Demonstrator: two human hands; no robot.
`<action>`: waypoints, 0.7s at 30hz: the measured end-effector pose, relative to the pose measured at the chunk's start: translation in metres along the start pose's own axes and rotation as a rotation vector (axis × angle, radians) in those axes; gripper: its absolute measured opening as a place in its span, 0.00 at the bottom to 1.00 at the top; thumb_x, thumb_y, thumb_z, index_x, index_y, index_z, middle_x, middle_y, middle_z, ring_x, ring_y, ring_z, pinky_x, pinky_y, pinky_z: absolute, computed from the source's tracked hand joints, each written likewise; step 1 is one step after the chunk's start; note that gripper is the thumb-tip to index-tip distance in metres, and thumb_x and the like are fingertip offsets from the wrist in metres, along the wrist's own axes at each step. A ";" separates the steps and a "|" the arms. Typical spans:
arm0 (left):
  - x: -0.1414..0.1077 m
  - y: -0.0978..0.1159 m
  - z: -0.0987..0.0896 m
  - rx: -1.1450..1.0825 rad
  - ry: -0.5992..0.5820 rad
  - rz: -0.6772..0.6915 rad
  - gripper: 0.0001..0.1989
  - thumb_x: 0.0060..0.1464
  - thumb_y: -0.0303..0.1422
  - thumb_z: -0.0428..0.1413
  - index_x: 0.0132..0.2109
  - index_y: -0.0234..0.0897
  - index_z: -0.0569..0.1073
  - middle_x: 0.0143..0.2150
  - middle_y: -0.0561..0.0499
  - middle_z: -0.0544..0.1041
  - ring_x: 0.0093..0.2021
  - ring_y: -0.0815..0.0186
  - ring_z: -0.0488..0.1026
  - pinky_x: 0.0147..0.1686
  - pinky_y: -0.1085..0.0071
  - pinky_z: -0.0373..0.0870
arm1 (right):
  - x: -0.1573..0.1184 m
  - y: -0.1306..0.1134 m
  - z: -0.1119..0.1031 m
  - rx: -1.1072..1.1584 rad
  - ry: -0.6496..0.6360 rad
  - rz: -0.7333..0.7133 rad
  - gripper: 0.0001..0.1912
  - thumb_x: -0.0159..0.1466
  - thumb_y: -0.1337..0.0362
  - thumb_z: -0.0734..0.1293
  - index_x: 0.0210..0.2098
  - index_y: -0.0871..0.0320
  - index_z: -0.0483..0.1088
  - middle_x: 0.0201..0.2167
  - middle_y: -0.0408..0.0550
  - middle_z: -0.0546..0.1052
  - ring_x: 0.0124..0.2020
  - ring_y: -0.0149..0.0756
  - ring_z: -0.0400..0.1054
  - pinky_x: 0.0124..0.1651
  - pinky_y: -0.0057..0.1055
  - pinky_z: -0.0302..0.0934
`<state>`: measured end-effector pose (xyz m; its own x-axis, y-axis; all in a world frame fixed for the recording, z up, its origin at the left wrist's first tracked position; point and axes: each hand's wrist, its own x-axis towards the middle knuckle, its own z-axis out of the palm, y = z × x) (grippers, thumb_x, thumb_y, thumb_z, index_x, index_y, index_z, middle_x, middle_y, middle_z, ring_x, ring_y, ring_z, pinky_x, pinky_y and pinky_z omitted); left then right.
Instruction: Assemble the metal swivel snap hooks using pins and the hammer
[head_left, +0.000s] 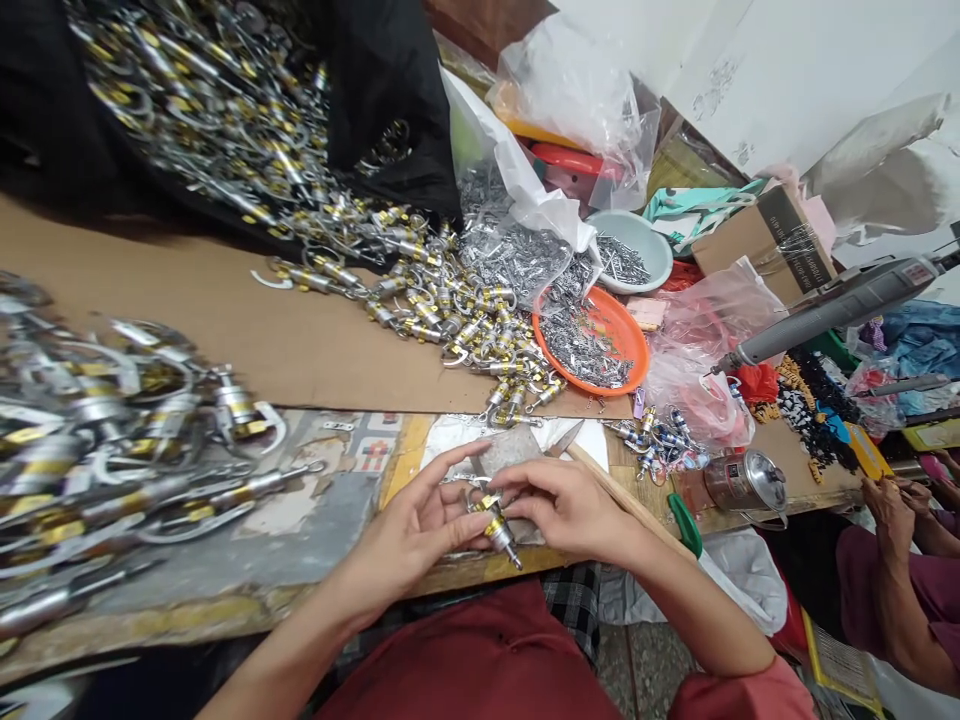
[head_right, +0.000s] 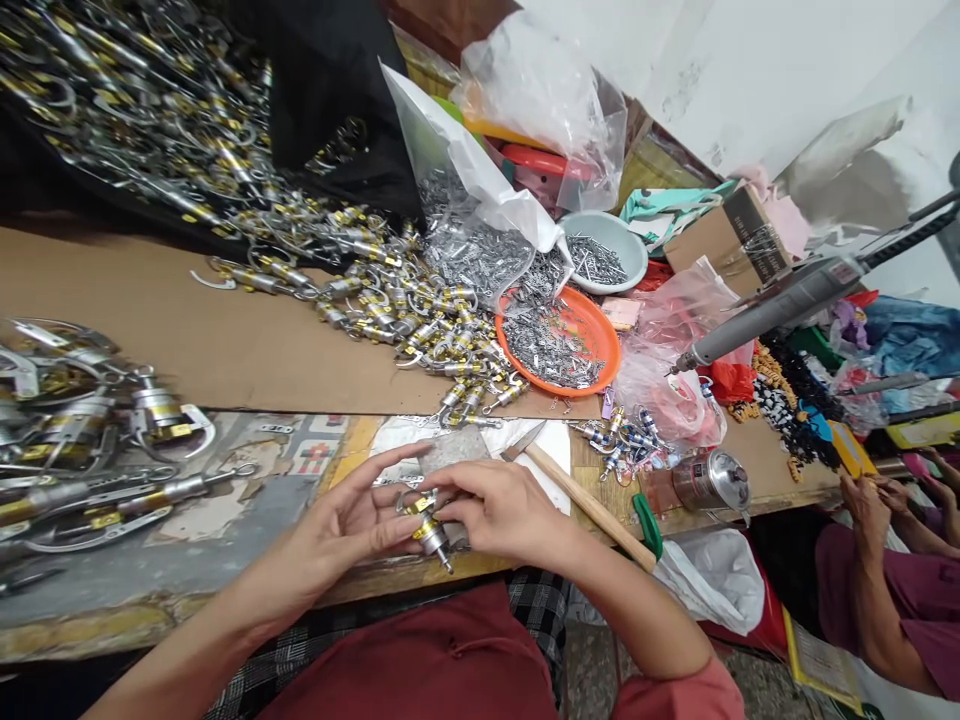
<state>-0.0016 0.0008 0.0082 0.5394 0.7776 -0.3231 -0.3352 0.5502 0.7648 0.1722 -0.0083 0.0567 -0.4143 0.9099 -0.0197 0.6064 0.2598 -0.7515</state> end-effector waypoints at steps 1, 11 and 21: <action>0.001 -0.001 -0.002 -0.007 -0.013 -0.004 0.36 0.44 0.34 0.63 0.59 0.43 0.58 0.37 0.49 0.76 0.36 0.60 0.75 0.35 0.66 0.75 | 0.002 0.001 0.001 0.026 0.024 0.014 0.15 0.56 0.74 0.64 0.42 0.58 0.73 0.34 0.45 0.78 0.35 0.33 0.72 0.40 0.27 0.65; 0.006 -0.010 -0.004 -0.045 -0.033 0.016 0.37 0.43 0.35 0.65 0.58 0.43 0.58 0.36 0.50 0.75 0.35 0.62 0.75 0.35 0.65 0.75 | 0.002 0.007 0.015 0.098 0.192 0.065 0.15 0.55 0.73 0.66 0.42 0.57 0.73 0.32 0.45 0.78 0.30 0.30 0.71 0.32 0.24 0.65; 0.002 -0.001 0.002 -0.077 -0.001 -0.007 0.37 0.39 0.34 0.66 0.56 0.41 0.60 0.36 0.52 0.75 0.31 0.68 0.73 0.33 0.68 0.75 | 0.003 0.000 0.014 -0.316 0.123 -0.319 0.17 0.62 0.74 0.57 0.48 0.59 0.68 0.35 0.49 0.78 0.35 0.34 0.70 0.40 0.30 0.63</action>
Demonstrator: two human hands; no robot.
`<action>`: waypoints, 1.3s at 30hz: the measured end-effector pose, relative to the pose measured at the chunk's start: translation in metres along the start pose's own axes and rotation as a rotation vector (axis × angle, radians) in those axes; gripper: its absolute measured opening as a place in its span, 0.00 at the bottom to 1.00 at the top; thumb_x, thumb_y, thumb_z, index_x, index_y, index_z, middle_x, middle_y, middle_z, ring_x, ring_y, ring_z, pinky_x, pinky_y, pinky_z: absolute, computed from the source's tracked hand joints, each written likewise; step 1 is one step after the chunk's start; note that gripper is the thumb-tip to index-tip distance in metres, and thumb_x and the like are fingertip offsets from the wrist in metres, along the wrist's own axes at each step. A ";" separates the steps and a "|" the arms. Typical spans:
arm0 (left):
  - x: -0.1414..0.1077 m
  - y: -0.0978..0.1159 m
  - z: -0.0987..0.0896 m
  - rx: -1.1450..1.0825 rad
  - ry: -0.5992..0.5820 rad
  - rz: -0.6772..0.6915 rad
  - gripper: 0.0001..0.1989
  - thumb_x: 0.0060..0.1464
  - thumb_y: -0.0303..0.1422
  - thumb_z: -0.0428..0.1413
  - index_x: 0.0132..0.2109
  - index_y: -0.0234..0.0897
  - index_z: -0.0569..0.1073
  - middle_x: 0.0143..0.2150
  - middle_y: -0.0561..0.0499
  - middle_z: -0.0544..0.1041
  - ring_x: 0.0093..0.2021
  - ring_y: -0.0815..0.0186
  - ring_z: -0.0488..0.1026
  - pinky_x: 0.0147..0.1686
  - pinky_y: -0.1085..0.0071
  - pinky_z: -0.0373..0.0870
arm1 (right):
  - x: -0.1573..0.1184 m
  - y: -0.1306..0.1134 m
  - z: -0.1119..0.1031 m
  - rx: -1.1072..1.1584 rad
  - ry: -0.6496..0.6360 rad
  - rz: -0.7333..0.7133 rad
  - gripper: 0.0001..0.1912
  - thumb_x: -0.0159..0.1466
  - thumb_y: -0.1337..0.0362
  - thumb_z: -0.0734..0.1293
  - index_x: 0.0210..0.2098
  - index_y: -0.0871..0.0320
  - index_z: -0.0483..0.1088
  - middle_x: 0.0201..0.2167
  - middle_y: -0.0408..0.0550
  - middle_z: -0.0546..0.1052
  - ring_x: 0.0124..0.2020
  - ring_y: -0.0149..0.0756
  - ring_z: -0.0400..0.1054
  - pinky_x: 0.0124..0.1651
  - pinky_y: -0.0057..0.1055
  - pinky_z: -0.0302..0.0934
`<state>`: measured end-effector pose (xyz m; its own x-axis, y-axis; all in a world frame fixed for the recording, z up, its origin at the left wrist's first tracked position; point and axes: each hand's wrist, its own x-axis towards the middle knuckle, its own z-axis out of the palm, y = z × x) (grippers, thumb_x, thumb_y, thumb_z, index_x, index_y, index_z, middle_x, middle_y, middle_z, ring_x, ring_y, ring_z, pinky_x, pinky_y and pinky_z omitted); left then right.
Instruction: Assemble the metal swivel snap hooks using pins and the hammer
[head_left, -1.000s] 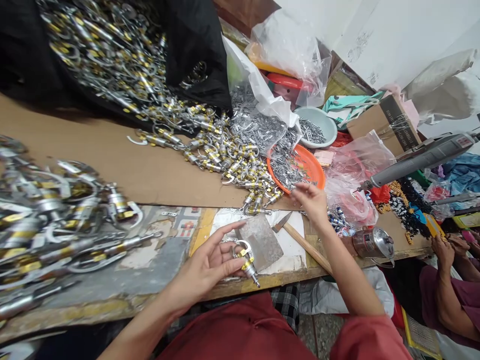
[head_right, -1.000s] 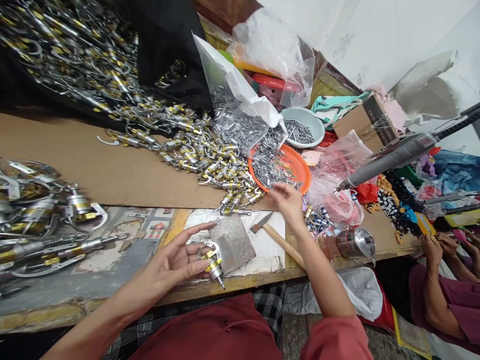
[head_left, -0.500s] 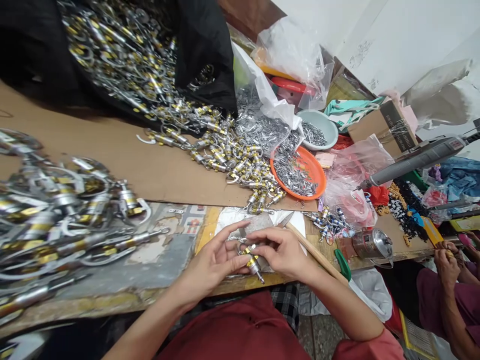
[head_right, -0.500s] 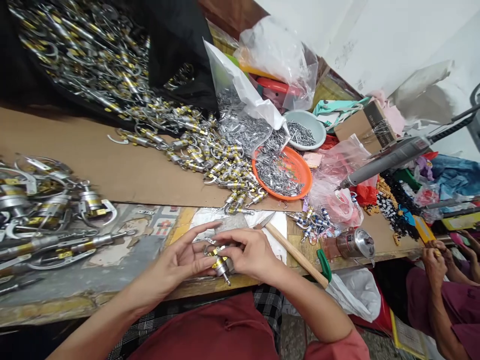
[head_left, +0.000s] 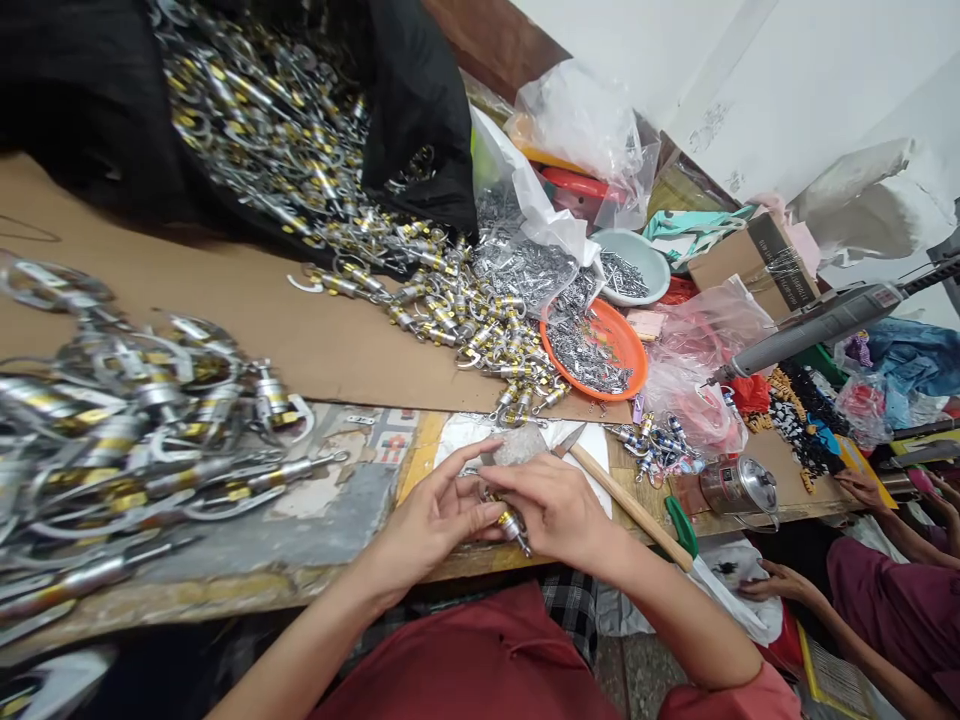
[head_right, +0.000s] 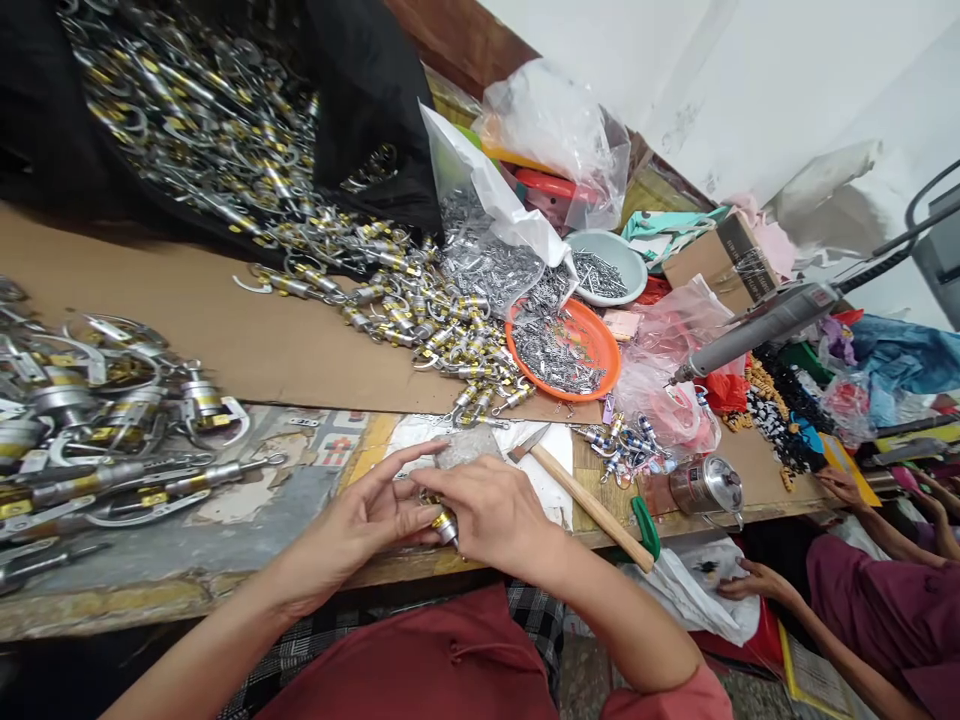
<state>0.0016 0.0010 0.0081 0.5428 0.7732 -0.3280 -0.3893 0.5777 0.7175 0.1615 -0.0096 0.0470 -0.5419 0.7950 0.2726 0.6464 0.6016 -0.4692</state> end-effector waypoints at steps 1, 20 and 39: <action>0.000 0.000 0.000 0.002 -0.002 0.000 0.37 0.39 0.34 0.66 0.57 0.41 0.60 0.36 0.52 0.76 0.31 0.68 0.73 0.34 0.68 0.75 | -0.001 0.000 0.001 0.010 0.024 -0.003 0.16 0.62 0.74 0.57 0.47 0.60 0.68 0.36 0.50 0.78 0.36 0.34 0.70 0.40 0.30 0.63; 0.002 -0.006 -0.001 0.030 0.010 0.042 0.35 0.41 0.35 0.65 0.56 0.41 0.62 0.33 0.52 0.75 0.33 0.63 0.75 0.34 0.66 0.75 | 0.001 0.005 0.006 0.475 0.086 0.515 0.19 0.52 0.74 0.66 0.43 0.56 0.73 0.29 0.44 0.77 0.25 0.28 0.67 0.26 0.22 0.61; -0.001 0.001 0.002 0.094 0.019 0.016 0.36 0.42 0.35 0.64 0.57 0.40 0.59 0.32 0.53 0.74 0.31 0.65 0.74 0.33 0.69 0.73 | -0.092 0.053 -0.019 -0.511 0.175 0.506 0.20 0.62 0.60 0.63 0.53 0.60 0.65 0.41 0.55 0.71 0.43 0.44 0.65 0.43 0.40 0.62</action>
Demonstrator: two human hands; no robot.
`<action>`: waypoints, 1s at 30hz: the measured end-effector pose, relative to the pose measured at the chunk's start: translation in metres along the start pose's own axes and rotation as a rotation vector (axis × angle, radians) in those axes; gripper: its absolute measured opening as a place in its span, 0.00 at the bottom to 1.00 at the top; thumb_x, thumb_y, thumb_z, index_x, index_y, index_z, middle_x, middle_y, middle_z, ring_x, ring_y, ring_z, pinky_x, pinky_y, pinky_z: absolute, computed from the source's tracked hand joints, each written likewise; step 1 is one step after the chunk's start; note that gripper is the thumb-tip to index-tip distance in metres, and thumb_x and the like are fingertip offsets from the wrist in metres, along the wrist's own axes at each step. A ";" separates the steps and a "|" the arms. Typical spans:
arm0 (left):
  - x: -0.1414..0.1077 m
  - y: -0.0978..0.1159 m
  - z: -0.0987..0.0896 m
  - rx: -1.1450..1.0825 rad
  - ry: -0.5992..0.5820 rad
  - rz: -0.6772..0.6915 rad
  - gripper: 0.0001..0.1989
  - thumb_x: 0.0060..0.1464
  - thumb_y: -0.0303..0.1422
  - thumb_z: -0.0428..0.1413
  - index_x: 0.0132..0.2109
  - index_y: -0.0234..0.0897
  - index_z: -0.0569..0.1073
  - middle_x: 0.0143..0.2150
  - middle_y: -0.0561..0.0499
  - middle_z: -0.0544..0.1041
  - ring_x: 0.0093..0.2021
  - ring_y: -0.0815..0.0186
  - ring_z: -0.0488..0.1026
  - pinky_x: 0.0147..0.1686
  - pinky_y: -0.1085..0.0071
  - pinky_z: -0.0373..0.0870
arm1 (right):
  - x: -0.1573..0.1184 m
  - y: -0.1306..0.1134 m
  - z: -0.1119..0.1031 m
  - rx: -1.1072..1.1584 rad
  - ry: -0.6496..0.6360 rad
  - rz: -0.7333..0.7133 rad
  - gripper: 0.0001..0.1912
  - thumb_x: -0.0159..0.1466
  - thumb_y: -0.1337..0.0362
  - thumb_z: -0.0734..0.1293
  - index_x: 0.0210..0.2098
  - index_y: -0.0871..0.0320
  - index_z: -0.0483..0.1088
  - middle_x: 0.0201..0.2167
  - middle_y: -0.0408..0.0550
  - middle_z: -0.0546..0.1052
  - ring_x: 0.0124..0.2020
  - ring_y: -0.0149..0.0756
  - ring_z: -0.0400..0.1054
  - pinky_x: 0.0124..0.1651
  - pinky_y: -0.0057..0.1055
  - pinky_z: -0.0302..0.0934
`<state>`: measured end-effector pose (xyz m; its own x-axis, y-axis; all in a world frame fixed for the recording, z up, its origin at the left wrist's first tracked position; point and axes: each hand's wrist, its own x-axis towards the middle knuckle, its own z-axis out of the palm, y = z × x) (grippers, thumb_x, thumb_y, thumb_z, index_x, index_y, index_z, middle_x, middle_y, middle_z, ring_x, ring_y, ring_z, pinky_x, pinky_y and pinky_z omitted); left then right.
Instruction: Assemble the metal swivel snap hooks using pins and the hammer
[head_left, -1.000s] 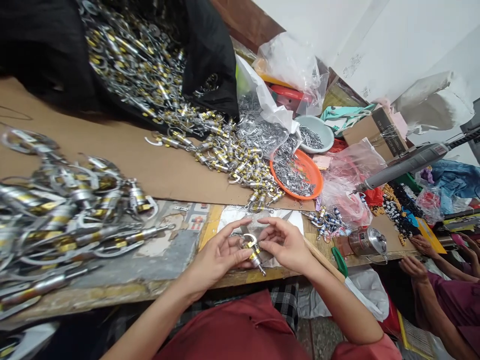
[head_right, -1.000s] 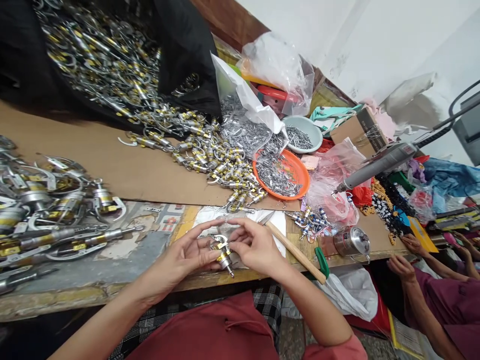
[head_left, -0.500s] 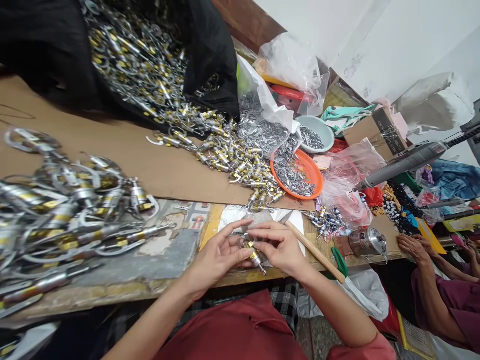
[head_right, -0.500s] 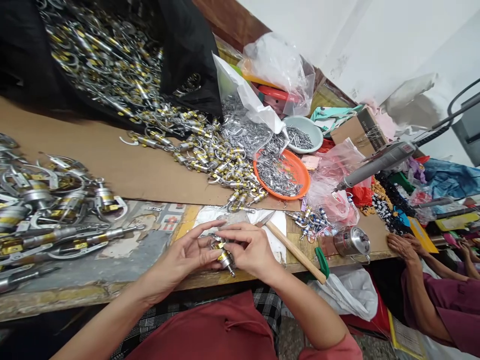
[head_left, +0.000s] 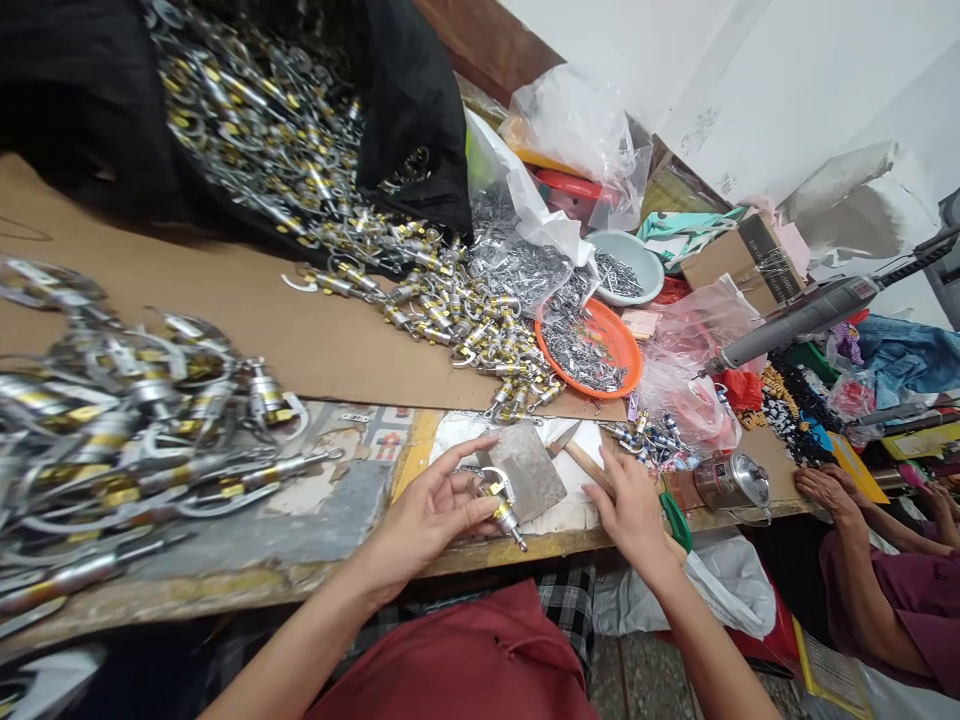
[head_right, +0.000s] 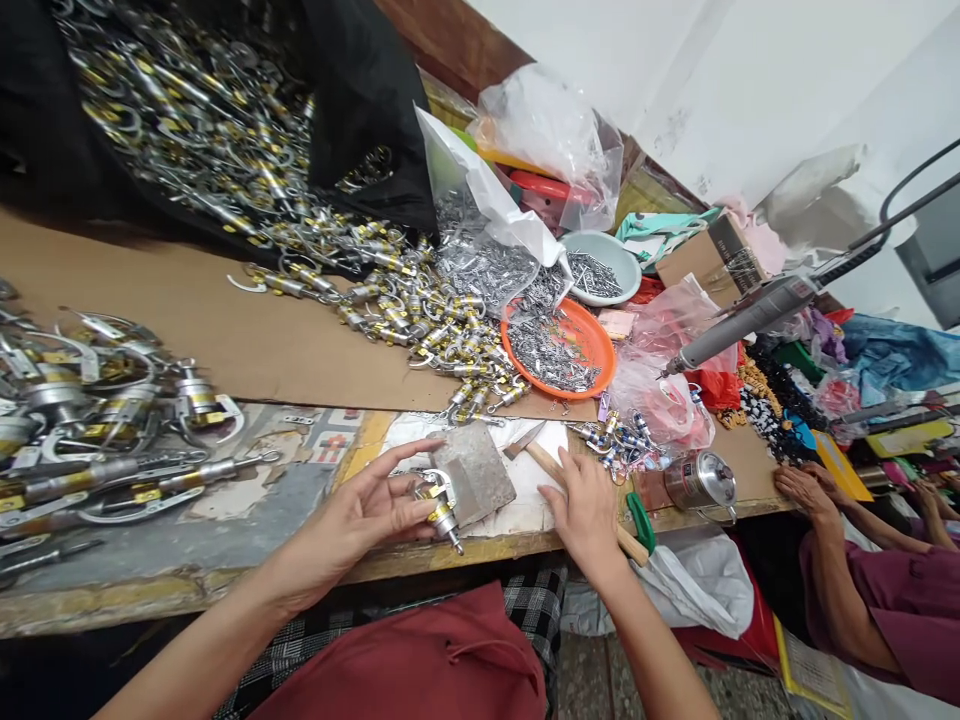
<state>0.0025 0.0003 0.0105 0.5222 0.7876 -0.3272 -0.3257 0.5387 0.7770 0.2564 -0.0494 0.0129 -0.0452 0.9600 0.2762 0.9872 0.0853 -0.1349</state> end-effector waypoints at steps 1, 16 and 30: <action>-0.001 0.002 0.001 0.005 0.004 0.001 0.35 0.42 0.35 0.64 0.57 0.40 0.59 0.32 0.53 0.74 0.32 0.65 0.74 0.33 0.69 0.73 | -0.005 0.005 0.005 -0.081 -0.060 0.008 0.20 0.62 0.60 0.63 0.53 0.60 0.65 0.41 0.55 0.71 0.42 0.44 0.66 0.42 0.40 0.63; -0.001 0.004 0.003 -0.019 0.021 -0.011 0.38 0.39 0.34 0.65 0.58 0.39 0.60 0.31 0.53 0.76 0.31 0.64 0.74 0.33 0.68 0.73 | -0.011 -0.040 -0.030 0.288 0.077 -0.198 0.20 0.64 0.72 0.58 0.56 0.55 0.59 0.41 0.51 0.75 0.40 0.35 0.71 0.40 0.29 0.65; -0.002 0.002 0.005 -0.019 0.045 0.012 0.36 0.39 0.35 0.65 0.56 0.40 0.62 0.33 0.52 0.76 0.31 0.65 0.74 0.32 0.69 0.74 | -0.024 -0.050 -0.043 0.265 0.100 -0.278 0.29 0.63 0.77 0.56 0.61 0.51 0.55 0.39 0.51 0.74 0.38 0.35 0.71 0.36 0.27 0.66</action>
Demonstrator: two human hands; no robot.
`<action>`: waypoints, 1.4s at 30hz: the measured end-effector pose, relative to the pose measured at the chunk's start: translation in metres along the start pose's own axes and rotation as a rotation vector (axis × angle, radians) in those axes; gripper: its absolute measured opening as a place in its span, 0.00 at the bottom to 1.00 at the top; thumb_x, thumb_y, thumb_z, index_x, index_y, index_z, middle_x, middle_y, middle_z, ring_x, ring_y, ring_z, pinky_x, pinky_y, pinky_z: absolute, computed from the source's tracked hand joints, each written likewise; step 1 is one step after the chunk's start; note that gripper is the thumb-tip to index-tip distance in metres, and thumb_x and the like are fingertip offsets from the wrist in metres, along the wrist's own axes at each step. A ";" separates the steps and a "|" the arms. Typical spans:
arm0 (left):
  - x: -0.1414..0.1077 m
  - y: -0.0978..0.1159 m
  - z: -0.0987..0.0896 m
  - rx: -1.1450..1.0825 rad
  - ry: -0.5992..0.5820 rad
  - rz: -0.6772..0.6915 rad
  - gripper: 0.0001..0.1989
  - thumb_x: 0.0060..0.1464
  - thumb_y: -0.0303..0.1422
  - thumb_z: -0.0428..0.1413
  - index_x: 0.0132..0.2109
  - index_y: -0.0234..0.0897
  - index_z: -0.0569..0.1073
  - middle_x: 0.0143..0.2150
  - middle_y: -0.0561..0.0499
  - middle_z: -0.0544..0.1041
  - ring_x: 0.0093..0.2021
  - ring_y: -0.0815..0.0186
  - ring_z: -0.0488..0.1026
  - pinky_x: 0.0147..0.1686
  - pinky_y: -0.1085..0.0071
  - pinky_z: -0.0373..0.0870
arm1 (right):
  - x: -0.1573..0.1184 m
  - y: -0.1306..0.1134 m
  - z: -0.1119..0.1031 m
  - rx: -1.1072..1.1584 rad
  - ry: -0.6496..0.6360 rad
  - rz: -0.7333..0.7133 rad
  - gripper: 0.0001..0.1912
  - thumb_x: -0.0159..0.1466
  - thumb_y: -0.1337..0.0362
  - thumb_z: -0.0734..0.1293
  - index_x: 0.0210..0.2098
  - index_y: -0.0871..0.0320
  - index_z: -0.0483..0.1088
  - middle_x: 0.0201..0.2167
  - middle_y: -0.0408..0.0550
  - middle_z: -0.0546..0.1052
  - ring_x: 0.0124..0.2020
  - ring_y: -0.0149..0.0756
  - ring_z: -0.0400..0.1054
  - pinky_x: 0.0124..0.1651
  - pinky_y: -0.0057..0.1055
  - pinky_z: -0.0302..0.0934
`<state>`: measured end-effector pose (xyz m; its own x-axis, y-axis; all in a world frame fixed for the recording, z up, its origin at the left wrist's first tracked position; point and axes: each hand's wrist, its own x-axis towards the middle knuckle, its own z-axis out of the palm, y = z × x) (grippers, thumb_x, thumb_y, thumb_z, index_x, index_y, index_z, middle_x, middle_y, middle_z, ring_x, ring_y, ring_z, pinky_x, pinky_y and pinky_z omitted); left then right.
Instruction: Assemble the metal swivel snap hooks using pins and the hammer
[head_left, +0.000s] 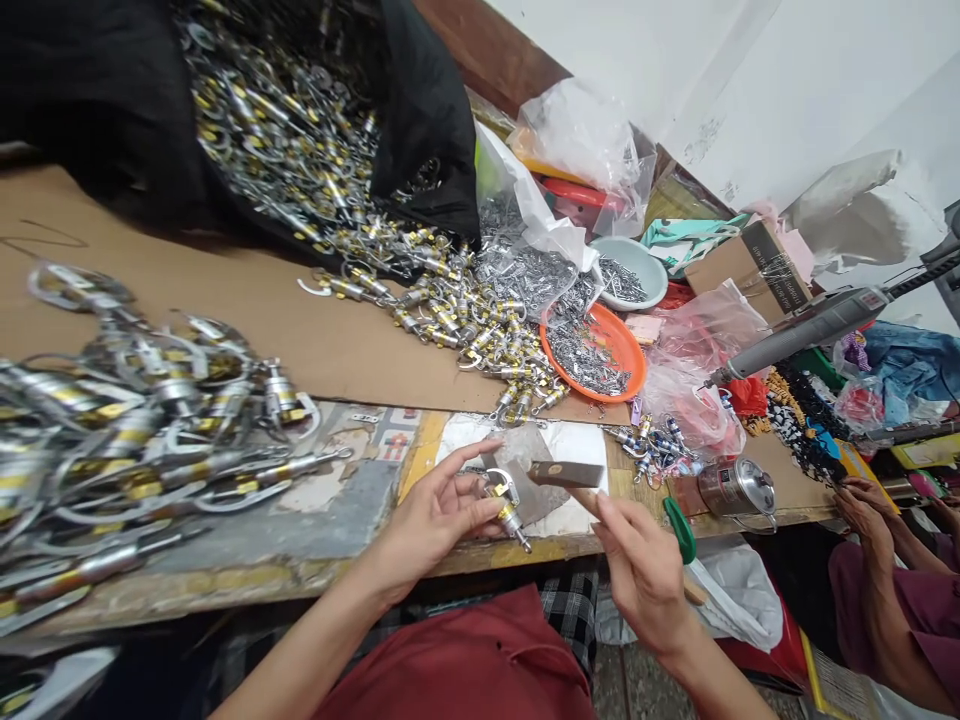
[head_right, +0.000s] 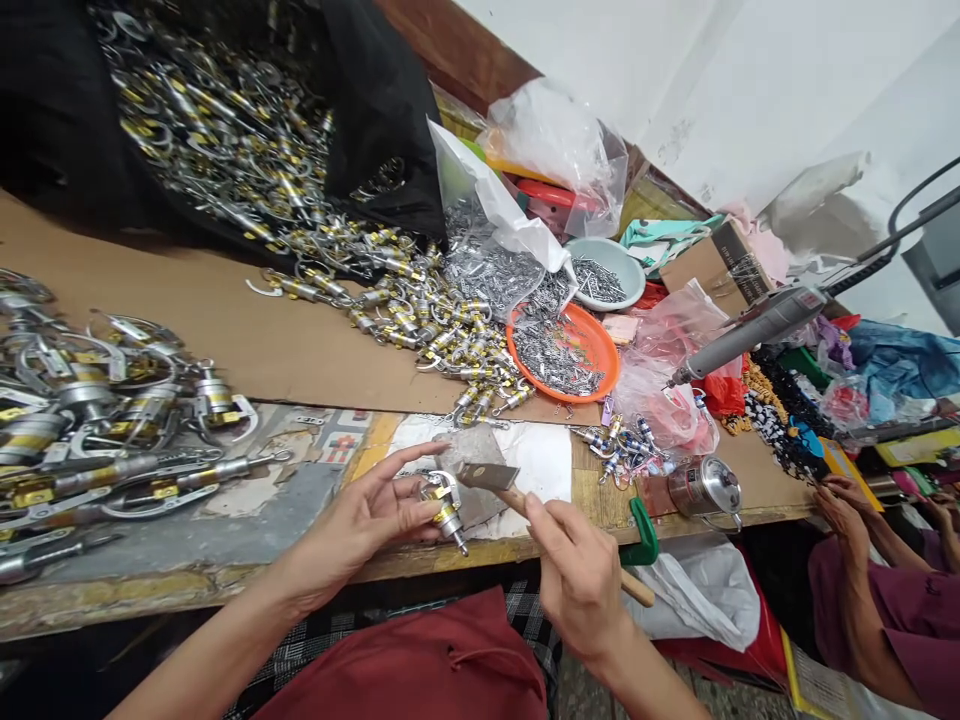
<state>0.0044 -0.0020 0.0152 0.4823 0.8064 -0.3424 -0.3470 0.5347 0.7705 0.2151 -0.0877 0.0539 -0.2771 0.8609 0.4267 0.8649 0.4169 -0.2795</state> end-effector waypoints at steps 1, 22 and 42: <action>0.000 0.000 0.000 0.001 0.002 0.000 0.36 0.39 0.35 0.65 0.56 0.40 0.63 0.32 0.52 0.76 0.30 0.65 0.74 0.32 0.68 0.74 | 0.001 -0.001 0.000 -0.016 -0.010 -0.001 0.29 0.63 0.76 0.56 0.61 0.51 0.55 0.39 0.51 0.74 0.37 0.35 0.71 0.36 0.28 0.66; 0.001 0.002 -0.003 0.229 0.088 -0.010 0.17 0.35 0.38 0.66 0.34 0.35 0.77 0.25 0.49 0.80 0.28 0.61 0.77 0.32 0.68 0.73 | 0.016 0.082 0.034 0.173 -0.173 0.480 0.20 0.62 0.60 0.62 0.52 0.59 0.68 0.45 0.54 0.75 0.45 0.42 0.70 0.46 0.39 0.65; 0.008 -0.009 -0.009 0.704 0.131 0.874 0.05 0.44 0.25 0.59 0.27 0.39 0.78 0.27 0.52 0.75 0.28 0.68 0.74 0.29 0.76 0.70 | 0.144 0.163 0.059 -0.141 0.016 0.493 0.08 0.62 0.64 0.64 0.33 0.59 0.74 0.37 0.51 0.76 0.43 0.43 0.68 0.47 0.40 0.61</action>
<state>0.0048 0.0020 0.0007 0.1942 0.8765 0.4406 0.0263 -0.4536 0.8908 0.2915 0.1214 0.0188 0.1831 0.9404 0.2866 0.9396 -0.0816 -0.3325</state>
